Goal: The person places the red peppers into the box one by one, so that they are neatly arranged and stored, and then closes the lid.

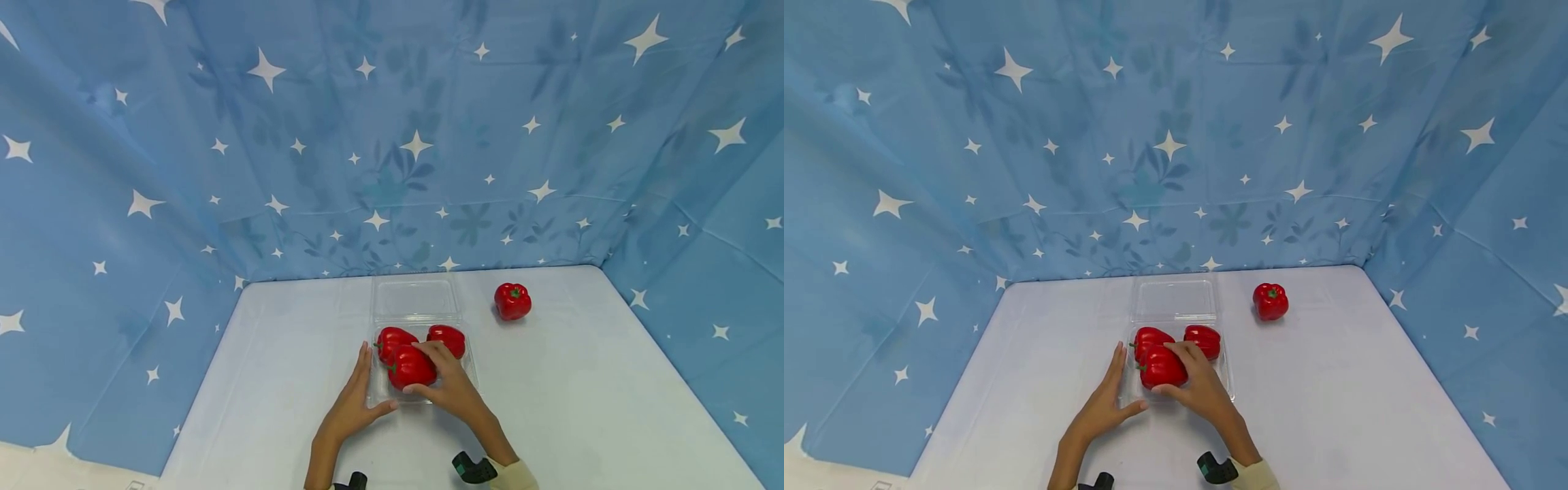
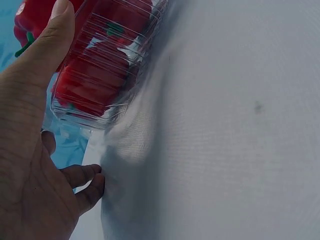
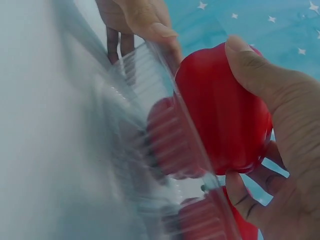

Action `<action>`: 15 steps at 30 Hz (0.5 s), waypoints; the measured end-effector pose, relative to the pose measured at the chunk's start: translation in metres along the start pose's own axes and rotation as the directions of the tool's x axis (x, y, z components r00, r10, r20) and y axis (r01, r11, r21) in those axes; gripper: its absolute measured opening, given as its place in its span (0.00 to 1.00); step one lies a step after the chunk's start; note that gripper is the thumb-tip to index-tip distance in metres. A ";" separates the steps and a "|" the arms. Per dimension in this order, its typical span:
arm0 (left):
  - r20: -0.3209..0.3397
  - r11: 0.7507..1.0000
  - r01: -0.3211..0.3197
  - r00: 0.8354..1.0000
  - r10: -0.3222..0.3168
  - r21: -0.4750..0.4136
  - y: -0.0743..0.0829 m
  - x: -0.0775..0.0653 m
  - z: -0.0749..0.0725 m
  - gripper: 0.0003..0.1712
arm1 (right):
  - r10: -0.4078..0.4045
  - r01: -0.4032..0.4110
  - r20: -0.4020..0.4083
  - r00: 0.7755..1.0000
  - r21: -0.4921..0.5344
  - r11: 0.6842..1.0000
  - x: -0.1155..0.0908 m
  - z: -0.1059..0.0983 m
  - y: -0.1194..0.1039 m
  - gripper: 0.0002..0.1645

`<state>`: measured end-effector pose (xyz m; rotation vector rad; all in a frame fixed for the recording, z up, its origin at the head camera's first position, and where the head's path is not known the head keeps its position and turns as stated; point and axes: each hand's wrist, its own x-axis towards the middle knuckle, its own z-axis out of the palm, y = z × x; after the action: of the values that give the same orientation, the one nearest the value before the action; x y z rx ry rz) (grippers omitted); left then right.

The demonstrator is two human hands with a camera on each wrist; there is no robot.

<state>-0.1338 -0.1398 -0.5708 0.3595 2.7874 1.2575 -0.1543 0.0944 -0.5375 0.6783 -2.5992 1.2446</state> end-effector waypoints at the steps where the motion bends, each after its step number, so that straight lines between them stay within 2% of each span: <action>1: 0.000 1.000 -0.003 1.000 0.003 -0.001 0.000 0.000 0.000 0.67 | 0.006 -0.006 0.007 1.000 -0.015 1.000 0.000 0.002 0.000 0.46; 7: -0.010 1.000 -0.008 1.000 0.008 -0.018 0.000 -0.001 0.001 0.68 | 0.042 -0.040 0.038 0.998 -0.050 0.998 -0.003 0.010 -0.002 0.49; 15: -0.034 1.000 -0.011 0.999 0.010 -0.018 0.000 -0.001 0.002 0.68 | 0.031 -0.029 0.020 0.999 -0.084 0.996 -0.002 0.015 -0.006 0.47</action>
<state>-0.1328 -0.1386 -0.5718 0.3560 2.8037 1.3019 -0.1488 0.0801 -0.5436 0.6427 -2.6719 1.1348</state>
